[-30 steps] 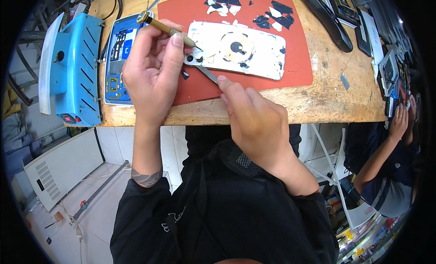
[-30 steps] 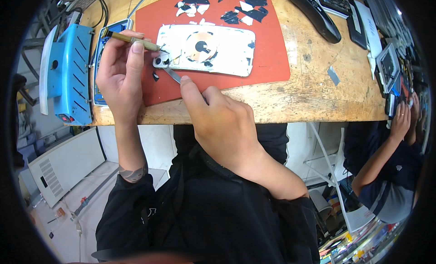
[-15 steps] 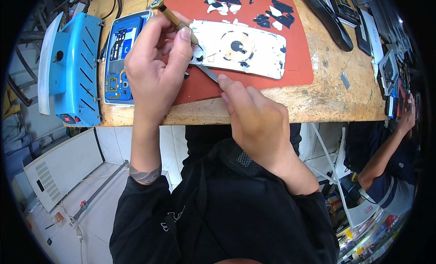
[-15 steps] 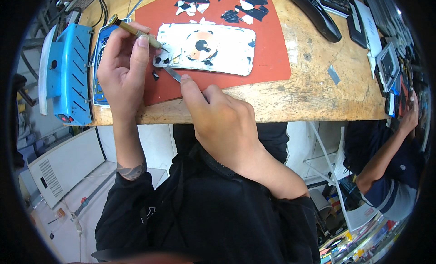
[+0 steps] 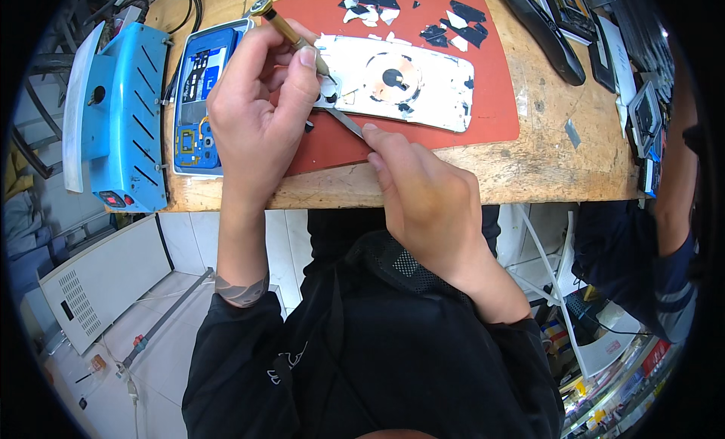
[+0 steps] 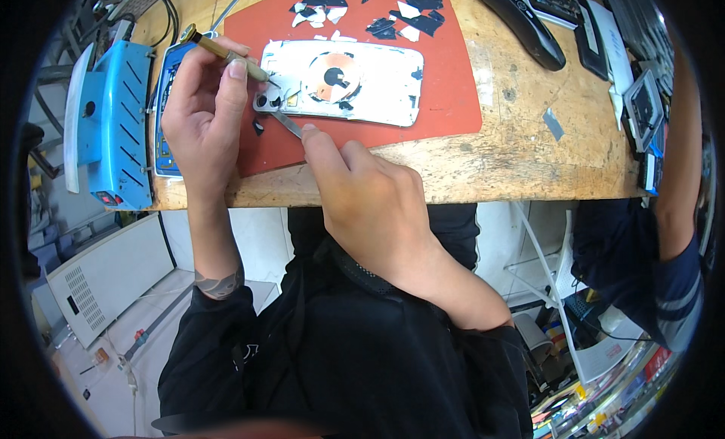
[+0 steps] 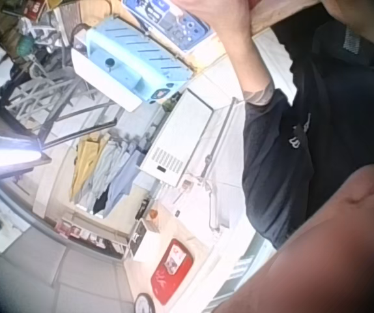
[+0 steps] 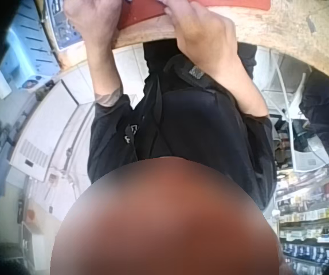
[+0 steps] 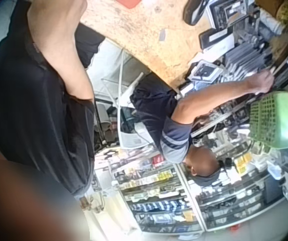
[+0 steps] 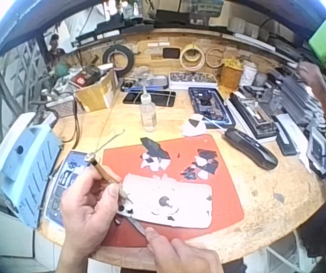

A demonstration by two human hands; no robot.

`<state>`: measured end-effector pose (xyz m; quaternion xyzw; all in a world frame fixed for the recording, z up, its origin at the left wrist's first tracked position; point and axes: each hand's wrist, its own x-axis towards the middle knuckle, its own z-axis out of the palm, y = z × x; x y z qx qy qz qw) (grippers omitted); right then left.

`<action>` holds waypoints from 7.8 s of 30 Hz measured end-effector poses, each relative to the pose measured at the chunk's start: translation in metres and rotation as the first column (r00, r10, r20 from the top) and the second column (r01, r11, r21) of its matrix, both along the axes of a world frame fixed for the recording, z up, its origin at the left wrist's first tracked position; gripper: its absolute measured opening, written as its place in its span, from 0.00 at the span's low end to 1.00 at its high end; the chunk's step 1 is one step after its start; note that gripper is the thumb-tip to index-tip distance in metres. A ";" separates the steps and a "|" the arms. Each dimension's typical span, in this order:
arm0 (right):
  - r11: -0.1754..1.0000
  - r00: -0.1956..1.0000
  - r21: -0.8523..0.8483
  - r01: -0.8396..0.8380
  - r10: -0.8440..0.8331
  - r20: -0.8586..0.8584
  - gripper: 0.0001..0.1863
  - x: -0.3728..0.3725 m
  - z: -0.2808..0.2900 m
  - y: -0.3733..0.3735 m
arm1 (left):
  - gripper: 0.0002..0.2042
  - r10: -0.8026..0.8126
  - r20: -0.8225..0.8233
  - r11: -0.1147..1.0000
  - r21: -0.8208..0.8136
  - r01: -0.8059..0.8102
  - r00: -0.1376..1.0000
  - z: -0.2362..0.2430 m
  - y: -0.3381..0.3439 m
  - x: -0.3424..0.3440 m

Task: The person uses a heat gun and a metal pry tool to remove adhesive residue from the back of a smartphone. They then use a small rotary tool to scrape the surface and a screwdriver to remove screws from the device.

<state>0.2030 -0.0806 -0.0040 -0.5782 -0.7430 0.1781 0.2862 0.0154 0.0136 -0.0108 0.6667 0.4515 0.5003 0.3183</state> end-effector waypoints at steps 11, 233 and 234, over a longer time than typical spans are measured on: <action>0.995 0.998 0.101 -0.003 -0.003 0.060 0.20 -0.001 -0.005 -0.003 | 0.09 0.065 0.247 0.998 0.002 -0.068 0.967 0.005 -0.001 -0.003; 0.987 0.996 0.134 0.086 -0.090 0.026 0.10 0.032 0.012 0.022 | 0.17 0.542 -0.464 0.835 0.388 -0.389 0.701 0.029 0.062 -0.029; 0.987 0.996 0.138 0.085 -0.090 0.025 0.10 0.031 0.011 0.022 | 0.18 0.583 -0.468 0.806 0.438 -0.399 0.665 0.030 0.064 -0.033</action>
